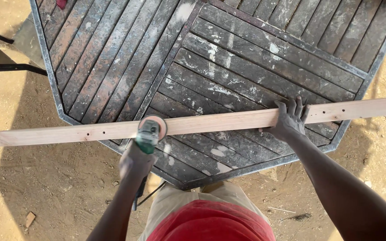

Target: Sanding a wooden plank using an angle grinder with a sanding disc attachment

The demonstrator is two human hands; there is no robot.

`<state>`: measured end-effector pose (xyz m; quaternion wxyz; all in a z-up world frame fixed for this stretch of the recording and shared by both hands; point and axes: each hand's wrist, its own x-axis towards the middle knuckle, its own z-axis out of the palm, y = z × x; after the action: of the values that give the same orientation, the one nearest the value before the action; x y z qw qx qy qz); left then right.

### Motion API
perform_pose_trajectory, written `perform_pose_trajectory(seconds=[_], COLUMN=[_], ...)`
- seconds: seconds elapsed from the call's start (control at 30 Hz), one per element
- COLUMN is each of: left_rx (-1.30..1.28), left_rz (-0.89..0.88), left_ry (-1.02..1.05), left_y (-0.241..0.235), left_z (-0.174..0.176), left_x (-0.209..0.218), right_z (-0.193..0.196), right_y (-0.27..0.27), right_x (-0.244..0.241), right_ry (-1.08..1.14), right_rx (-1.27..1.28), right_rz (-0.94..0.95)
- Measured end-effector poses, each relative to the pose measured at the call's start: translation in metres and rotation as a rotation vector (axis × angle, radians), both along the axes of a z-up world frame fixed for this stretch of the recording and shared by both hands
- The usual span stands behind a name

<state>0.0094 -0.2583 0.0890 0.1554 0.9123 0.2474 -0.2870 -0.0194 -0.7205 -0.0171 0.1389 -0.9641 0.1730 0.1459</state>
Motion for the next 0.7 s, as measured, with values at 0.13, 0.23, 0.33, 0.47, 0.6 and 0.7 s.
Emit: perform_pose_trajectory(seconds=[0.13,0.23,0.33,0.47,0.6,0.7], left_rx=[-0.293,-0.254,-0.260,-0.244,-0.116,0.001], left_rz=[-0.106,-0.536,-0.669,-0.379,-0.023,0.084], left_ry=[-0.048,-0.039,-0.087,0.038,0.108,0.061], left_y=[-0.093,-0.130,-0.132,-0.087,0.001,0.045], left_z=[0.005,-0.021,-0.033,0.001,-0.022,-0.058], left_x=[0.007,-0.004,-0.028,-0.036,-0.044,-0.043], right_z=[0.008,0.000,-0.004,-0.004,-0.002,-0.005], right_y=[0.001,-0.007,-0.010,-0.010,-0.004,-0.007], right_x=[0.004,0.003,0.002,0.001,-0.001,0.003], right_ry=[0.026,0.060,0.056,0.014,0.018,0.000], right_rx=[0.023,0.034,0.036,0.040,0.052,0.045], right_rz=[-0.008,-0.007,0.000,-0.005,-0.017,-0.025])
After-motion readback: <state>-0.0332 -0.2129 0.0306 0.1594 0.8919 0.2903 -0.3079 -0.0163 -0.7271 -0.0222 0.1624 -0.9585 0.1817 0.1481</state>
